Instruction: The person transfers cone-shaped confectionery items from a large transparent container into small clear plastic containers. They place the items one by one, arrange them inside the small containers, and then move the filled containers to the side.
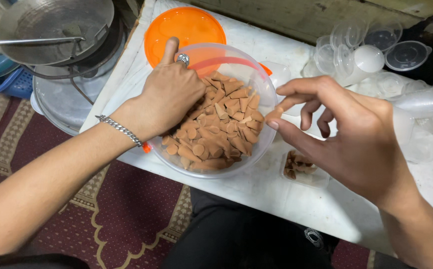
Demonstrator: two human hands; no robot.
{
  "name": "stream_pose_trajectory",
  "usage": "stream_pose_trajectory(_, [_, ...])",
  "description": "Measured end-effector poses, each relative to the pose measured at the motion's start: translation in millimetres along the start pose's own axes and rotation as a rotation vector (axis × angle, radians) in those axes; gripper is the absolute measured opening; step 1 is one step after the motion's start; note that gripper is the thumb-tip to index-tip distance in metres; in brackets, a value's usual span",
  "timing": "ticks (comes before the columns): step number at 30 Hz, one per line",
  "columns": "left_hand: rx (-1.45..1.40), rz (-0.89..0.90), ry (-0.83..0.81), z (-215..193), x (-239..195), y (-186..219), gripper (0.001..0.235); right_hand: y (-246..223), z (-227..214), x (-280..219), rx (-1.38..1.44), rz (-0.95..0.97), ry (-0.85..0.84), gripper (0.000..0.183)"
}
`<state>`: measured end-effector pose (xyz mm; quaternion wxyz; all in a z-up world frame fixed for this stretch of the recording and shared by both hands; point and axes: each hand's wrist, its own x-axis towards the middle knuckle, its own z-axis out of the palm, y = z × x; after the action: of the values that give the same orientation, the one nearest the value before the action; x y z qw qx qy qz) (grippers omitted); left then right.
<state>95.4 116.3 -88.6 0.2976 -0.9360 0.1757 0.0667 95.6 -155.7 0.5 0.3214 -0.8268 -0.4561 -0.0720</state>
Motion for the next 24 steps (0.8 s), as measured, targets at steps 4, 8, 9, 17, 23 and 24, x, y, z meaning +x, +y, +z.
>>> stream_pose_trajectory(4, [-0.007, -0.012, -0.010, -11.2, -12.5, -10.1, 0.029, 9.1, -8.8, -19.3, 0.004, 0.072, 0.054, 0.024])
stream_pose_trajectory(8, [-0.126, -0.070, 0.303, -38.1, -39.2, -23.5, 0.017, 18.2, -22.0, -38.0, 0.020, 0.100, 0.064, 0.015])
stream_pose_trajectory(9, [-0.193, -0.119, 0.381, -49.3, -47.5, -27.1, 0.027, 19.6, -25.9, -40.5, 0.047, 0.102, 0.051, 0.011])
stream_pose_trajectory(17, [-0.705, 0.016, 0.720, -109.8, -74.2, 19.0, 0.017, 30.1, -32.2, -74.4, 0.120, 0.238, -0.026, 0.012])
stream_pose_trajectory(23, [-1.314, 0.149, 0.928, -145.5, -68.2, 60.9, 0.013, 47.0, -21.1, -112.6, 0.158, 0.376, -0.042, 0.014])
stream_pose_trajectory(24, [-1.391, 0.137, 0.947, -147.7, -67.9, 68.4, 0.014, 48.3, -19.2, -118.2, 0.135, 0.394, -0.053, 0.014])
